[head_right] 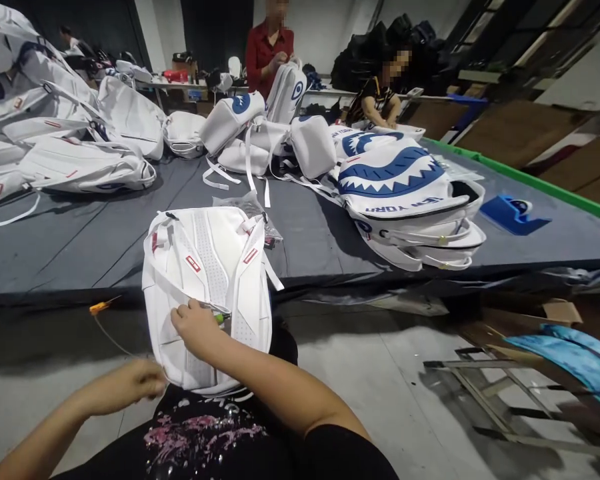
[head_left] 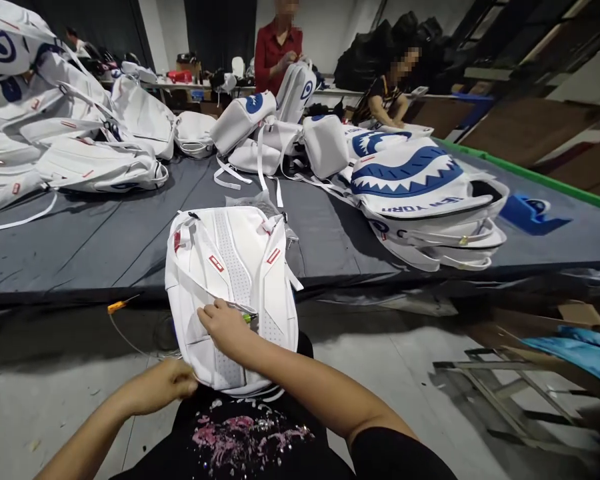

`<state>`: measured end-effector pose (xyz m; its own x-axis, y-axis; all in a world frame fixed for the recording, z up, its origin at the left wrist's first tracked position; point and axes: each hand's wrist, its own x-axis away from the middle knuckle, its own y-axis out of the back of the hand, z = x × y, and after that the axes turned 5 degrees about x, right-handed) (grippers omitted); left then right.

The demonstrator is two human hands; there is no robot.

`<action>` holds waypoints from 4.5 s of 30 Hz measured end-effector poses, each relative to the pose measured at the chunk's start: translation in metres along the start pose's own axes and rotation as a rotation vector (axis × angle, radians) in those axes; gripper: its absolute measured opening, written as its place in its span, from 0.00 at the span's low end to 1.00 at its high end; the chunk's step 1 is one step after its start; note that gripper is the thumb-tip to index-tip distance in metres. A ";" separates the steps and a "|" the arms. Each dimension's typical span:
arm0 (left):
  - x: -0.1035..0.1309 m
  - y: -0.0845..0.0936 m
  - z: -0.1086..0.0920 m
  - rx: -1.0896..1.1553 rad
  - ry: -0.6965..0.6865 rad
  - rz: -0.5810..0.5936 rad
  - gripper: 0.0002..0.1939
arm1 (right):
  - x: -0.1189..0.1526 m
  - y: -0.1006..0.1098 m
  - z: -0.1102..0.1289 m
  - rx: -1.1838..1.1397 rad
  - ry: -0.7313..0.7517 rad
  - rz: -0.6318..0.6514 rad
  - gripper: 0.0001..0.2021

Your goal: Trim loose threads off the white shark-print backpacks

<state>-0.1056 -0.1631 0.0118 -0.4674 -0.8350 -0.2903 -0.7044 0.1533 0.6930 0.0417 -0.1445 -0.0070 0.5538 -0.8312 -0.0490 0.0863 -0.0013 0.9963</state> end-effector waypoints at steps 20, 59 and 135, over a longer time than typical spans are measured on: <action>-0.195 -0.050 -0.004 -0.473 -0.371 -0.092 0.19 | 0.038 0.030 -0.151 -0.530 -0.648 -0.446 0.12; -0.257 -0.018 0.053 -0.322 -0.160 -0.287 0.10 | -0.027 0.041 -0.210 0.251 -0.125 -0.340 0.11; -0.216 -0.065 -0.017 -0.464 -0.535 0.428 0.16 | 0.059 -0.015 -0.134 -0.958 -0.929 -1.153 0.15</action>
<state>0.0506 -0.0015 0.0409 -0.9187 -0.3718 -0.1335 -0.1709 0.0694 0.9828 0.1839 -0.1193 -0.0344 -0.7162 -0.6552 -0.2402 0.6577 -0.7488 0.0816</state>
